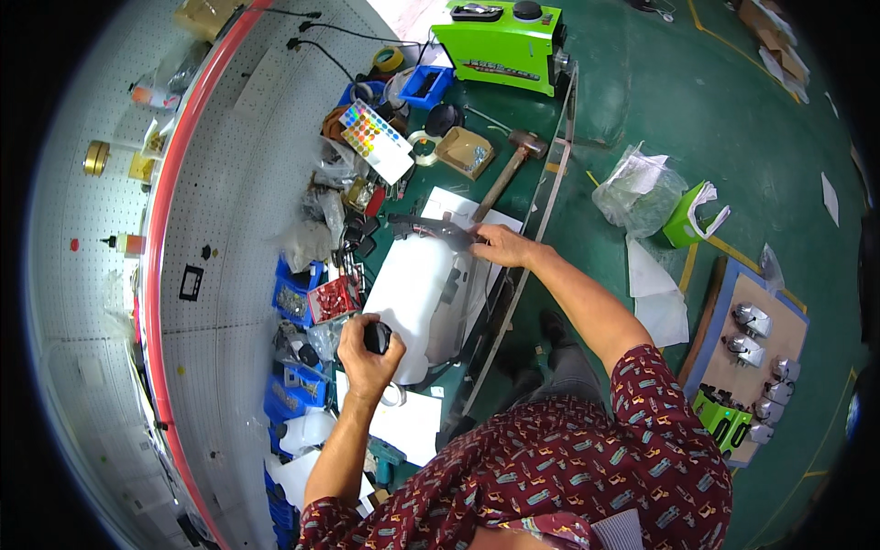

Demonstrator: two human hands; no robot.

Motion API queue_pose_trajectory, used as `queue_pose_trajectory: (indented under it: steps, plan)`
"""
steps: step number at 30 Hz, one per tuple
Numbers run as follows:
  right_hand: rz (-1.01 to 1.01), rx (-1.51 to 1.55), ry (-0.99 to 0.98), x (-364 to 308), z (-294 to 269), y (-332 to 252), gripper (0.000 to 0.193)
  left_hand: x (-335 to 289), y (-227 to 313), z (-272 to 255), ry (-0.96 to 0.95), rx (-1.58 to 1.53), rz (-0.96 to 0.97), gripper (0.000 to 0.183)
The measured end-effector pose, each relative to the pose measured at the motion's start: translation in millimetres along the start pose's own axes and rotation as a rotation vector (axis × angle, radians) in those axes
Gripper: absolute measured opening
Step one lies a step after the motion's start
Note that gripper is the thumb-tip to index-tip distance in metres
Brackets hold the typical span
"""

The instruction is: The person assembles a small electronic device by connecting wires and securing components with tape. They then use a power drill to fasten screws into a green plastic housing, completing the assembly.

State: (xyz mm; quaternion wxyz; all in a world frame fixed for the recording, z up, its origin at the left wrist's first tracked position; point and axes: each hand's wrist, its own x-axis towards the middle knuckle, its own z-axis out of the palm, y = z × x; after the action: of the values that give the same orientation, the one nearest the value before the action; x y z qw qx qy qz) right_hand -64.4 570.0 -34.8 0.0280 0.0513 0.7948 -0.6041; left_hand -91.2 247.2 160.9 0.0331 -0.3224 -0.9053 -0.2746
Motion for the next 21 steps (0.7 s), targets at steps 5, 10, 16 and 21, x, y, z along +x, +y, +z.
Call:
queue_pose_trajectory:
  steps: [5, 10, 16, 21]
  plan:
    - [0.064, 0.081, -0.044, 1.1, 0.5, 13.2, 0.043, -11.1, -12.0, 13.8, 0.07, 0.011, 0.126, 0.035]
    - [0.039, 0.021, 0.109, -8.4, 19.4, -1.0, 0.044, -44.3, -28.6, 34.2, 0.072, 0.047, 0.099, 0.041]
    - [0.029, 0.632, 0.306, -22.4, 44.4, 36.1, 0.053, -39.4, -22.7, 34.2, 0.062, 0.038, 0.084, 0.042]
    - [0.203, 0.506, 0.267, -30.4, 46.7, 38.4, 0.047, -40.0, -24.1, 34.9, 0.088, 0.033, 0.104, 0.042]
